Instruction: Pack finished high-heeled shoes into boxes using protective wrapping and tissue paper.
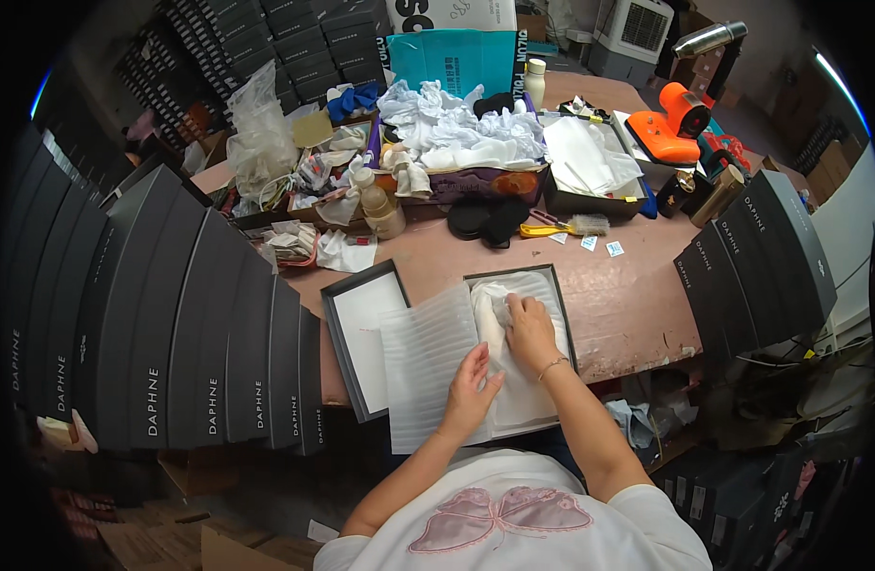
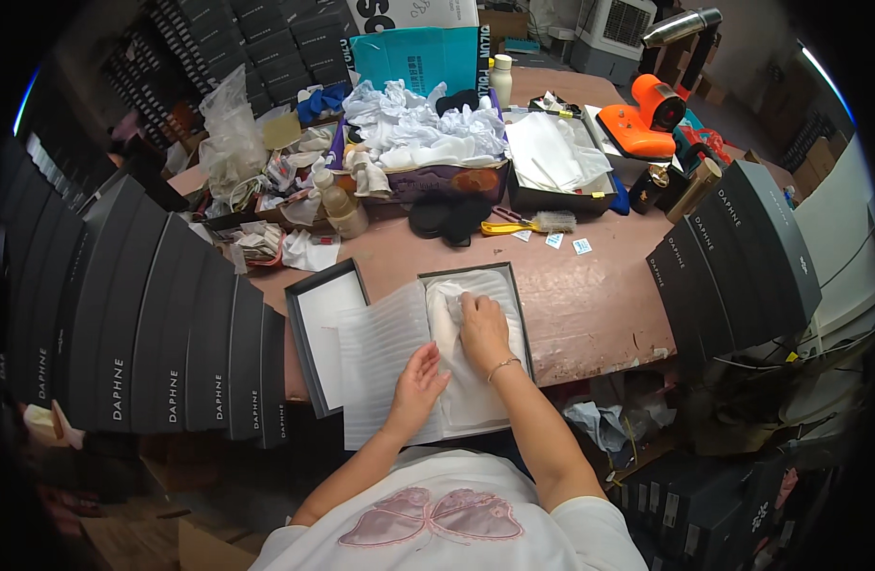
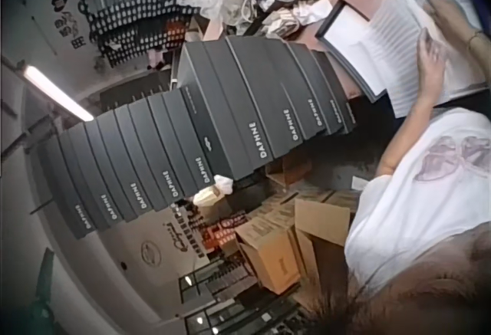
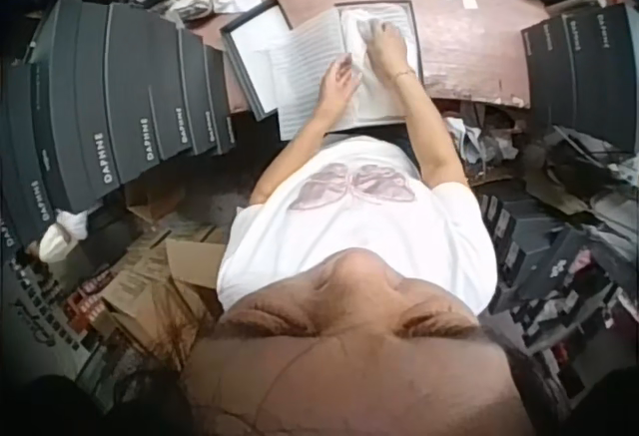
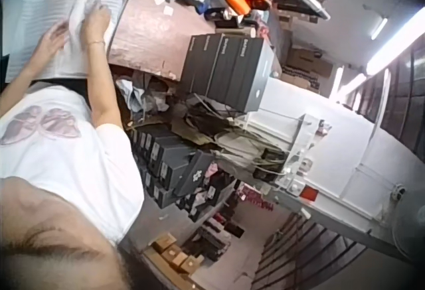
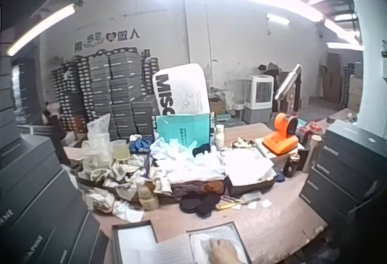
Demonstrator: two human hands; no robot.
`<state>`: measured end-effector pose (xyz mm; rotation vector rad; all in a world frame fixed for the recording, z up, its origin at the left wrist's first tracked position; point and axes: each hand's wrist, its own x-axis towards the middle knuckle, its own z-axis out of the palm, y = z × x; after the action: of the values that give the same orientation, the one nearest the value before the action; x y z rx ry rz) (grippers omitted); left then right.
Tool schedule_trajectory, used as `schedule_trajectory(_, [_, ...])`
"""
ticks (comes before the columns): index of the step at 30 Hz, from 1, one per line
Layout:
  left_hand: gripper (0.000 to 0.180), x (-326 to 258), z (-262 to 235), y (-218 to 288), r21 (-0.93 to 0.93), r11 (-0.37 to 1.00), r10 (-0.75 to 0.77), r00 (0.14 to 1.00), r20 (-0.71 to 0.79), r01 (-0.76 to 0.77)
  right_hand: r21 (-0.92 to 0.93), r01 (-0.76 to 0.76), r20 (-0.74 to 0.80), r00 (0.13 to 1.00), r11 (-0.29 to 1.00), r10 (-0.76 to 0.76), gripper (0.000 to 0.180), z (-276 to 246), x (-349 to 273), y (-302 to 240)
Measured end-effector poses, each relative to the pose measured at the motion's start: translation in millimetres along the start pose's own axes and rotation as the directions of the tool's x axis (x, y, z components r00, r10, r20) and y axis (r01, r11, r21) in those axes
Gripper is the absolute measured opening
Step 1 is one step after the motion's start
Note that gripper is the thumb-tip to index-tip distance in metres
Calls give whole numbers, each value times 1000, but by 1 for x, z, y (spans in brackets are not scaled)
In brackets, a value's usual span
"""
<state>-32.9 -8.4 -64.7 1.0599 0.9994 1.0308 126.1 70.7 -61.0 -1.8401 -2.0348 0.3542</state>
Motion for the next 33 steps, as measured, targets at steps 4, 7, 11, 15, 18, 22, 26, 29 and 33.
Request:
schedule_trajectory(4, [57, 6, -2, 16, -103, 991, -86, 996, 26, 89, 44, 97, -45, 994, 994, -95, 43, 11, -1, 12])
schedule_trajectory(7, [57, 12, 3, 10, -176, 980, -86, 996, 22, 89, 163, 105, -54, 994, 981, -98, 44, 21, -12, 18])
schedule_trajectory(11, [56, 7, 5, 24, -286, 955, 52, 996, -75, -72, 567, 38, -105, 994, 823, 26, 49, -37, -12, -2])
schedule_trajectory(15, [49, 17, 11, 30, -708, 640, -255, 952, 171, 298, 581, -6, 160, 981, 814, -107, 55, -65, -36, -45])
schedule_trajectory(18, [40, 17, 8, 33, -775, 586, -289, 954, 74, 237, 347, 322, -155, 946, 881, -285, 64, -60, -45, -33])
schedule_trajectory(22, [36, 6, -9, 29, -799, 560, -367, 930, 0, 221, 169, 64, 306, 945, 984, -114, 60, -43, -74, -12])
schedule_trajectory(26, [33, 0, -1, 35, -808, 549, -402, 915, -33, 212, -106, 89, 300, 952, 990, -54, 47, 9, -74, -3])
schedule_trajectory(29, [33, -6, -16, 46, -818, 549, -427, 898, -101, 169, 530, -221, 512, 853, 818, -101, 35, -33, -60, 12])
schedule_trajectory(33, [33, -3, -10, 45, -799, 556, -412, 911, -26, 229, 832, -553, 546, 830, -42, -112, 31, -62, -61, 38])
